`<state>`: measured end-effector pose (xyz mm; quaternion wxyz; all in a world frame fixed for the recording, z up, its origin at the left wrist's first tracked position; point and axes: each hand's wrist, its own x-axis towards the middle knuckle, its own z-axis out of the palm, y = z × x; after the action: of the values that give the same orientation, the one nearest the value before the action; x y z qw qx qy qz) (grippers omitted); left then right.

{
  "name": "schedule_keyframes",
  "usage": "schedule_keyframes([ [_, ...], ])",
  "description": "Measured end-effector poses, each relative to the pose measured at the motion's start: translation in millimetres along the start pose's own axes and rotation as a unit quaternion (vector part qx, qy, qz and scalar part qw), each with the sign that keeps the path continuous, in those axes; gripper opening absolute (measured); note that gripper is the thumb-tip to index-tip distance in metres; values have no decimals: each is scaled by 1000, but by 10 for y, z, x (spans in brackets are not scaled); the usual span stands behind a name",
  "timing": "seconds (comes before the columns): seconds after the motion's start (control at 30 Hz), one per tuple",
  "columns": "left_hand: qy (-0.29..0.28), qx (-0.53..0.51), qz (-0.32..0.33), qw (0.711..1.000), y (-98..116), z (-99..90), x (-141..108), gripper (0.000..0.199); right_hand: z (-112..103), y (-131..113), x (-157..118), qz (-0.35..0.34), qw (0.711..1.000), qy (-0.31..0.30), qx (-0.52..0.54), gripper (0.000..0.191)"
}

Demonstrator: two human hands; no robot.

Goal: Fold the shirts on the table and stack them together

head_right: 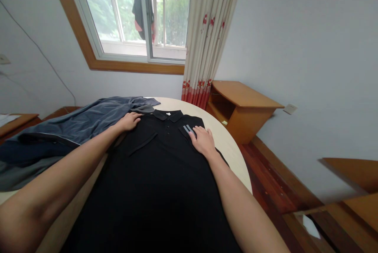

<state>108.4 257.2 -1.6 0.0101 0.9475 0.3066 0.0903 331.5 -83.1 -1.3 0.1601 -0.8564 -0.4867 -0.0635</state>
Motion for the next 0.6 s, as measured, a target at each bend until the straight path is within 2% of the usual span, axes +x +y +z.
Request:
schedule_keyframes([
  [0.13,11,-20,-32,999,-59,-61,129,42,-37,-36,-35,-26,999,-11,22,49],
  [0.27,5,-36,-85,996,-33,-119,175,28,-63,-90,-89,-57,996,-56,35,58],
  [0.4,10,-40,-102,994,-5,-149,194,25,-55,-109,-102,-65,994,-84,24,67],
  [0.6,38,-33,-128,991,129,-185,104,32,-103,-181,-88,-69,996,-48,-19,48],
])
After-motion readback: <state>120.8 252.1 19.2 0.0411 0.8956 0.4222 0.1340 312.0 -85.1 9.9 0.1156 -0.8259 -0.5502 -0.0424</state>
